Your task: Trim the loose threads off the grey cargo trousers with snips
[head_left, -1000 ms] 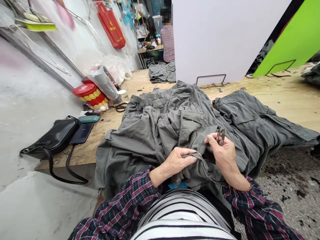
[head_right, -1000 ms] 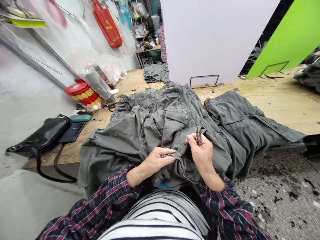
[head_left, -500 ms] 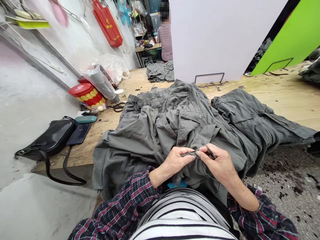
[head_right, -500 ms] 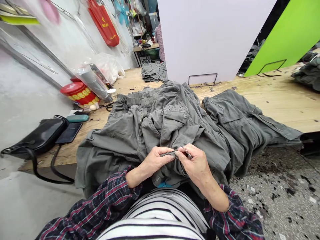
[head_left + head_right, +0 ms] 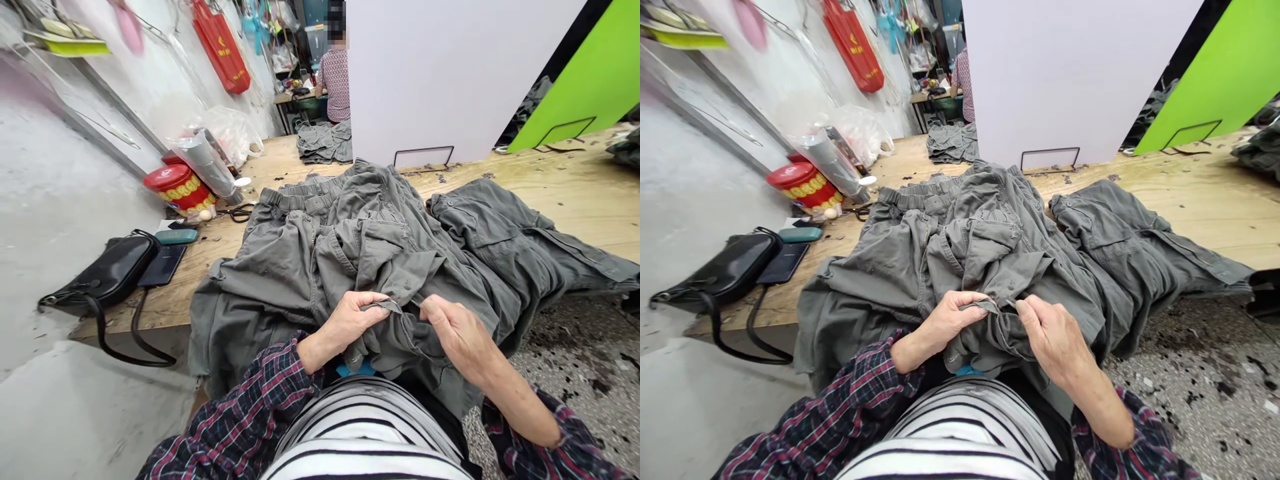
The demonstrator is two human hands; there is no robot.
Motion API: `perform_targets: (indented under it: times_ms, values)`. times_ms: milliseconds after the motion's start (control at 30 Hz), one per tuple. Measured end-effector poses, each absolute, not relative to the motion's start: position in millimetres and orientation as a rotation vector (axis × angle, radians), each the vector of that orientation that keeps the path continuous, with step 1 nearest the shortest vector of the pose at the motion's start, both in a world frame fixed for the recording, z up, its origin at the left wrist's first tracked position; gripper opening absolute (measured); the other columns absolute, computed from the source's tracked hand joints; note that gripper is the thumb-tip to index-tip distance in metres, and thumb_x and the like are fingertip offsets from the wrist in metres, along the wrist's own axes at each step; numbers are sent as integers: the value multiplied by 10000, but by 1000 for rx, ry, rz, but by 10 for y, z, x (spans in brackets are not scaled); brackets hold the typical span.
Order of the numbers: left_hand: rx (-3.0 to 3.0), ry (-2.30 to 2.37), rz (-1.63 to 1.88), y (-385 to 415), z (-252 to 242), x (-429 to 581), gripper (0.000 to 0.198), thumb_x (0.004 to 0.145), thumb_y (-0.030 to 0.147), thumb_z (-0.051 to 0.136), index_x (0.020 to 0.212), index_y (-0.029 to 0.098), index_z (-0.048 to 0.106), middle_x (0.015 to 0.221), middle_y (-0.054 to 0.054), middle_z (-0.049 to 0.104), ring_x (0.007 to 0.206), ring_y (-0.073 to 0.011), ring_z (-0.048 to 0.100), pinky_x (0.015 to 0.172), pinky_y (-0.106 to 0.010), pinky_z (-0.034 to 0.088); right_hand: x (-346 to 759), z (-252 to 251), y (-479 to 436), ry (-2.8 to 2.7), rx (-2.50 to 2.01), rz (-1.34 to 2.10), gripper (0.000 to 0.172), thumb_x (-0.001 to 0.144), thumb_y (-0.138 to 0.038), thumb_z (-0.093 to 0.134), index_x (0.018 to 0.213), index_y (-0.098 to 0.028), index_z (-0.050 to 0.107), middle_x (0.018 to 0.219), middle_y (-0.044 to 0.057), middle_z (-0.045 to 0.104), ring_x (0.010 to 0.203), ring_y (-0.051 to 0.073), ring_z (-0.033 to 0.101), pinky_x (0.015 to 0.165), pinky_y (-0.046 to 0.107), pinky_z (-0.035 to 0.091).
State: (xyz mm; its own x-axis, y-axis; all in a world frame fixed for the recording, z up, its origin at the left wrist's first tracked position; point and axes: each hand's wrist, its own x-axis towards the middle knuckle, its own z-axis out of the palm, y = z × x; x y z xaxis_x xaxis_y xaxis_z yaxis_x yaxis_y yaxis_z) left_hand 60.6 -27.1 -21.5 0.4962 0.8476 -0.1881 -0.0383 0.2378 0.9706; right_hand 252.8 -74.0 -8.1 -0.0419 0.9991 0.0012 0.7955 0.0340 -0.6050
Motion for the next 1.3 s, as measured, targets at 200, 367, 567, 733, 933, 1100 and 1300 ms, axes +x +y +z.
perform_targets:
  times_ms: [200,367,567,733,933,1100,1300]
  values:
    - [1185,867,729,-266,-226,606,259,711,271,667,927,135,715,806,-24,676,725,-104,543,723,-203,412,2445,-147,-809,-2001,-1829,596,503,916,-528,184,601,-210,413,556,-7,513,568,141,453,567,257,294]
    - [1241,854,730,-263,-215,600,239,717,262,660,910,130,714,827,-29,684,756,-112,559,756,-209,419,2376,-162,-751,-1985,-1782,525,516,920,-526,193,596,-205,435,540,-6,513,547,131,451,544,256,274]
    - [1277,845,733,-250,-219,596,237,714,282,656,885,128,711,851,-38,690,800,-140,581,808,-244,431,2367,-167,-763,-1993,-1777,464,509,926,-517,201,599,-211,443,542,-8,509,532,130,430,540,255,263]
    - [1302,878,719,-255,-248,600,284,706,304,662,921,123,704,861,-46,689,791,-148,586,792,-260,442,2302,-151,-757,-1987,-1758,429,496,929,-501,211,608,-212,456,546,2,509,524,132,420,540,259,268]
    - [1341,858,727,-265,-202,600,246,719,258,642,910,119,711,884,-59,698,820,-158,597,809,-264,446,2291,-157,-721,-1917,-1714,552,487,921,-503,228,594,-206,432,540,-9,460,524,123,389,543,253,275]
    - [1454,866,702,-298,-263,610,222,745,231,602,898,117,716,865,-72,702,795,-163,603,766,-258,450,2405,-226,-643,-1504,-1635,720,445,907,-510,256,876,-190,564,608,-14,488,542,119,438,536,236,339]
    - [1863,884,714,-360,-403,618,222,723,140,596,896,185,727,743,-36,674,718,-146,548,747,-269,428,2211,-367,-426,-1736,-1586,562,277,811,-444,512,937,-225,627,726,5,602,651,138,532,650,242,395]
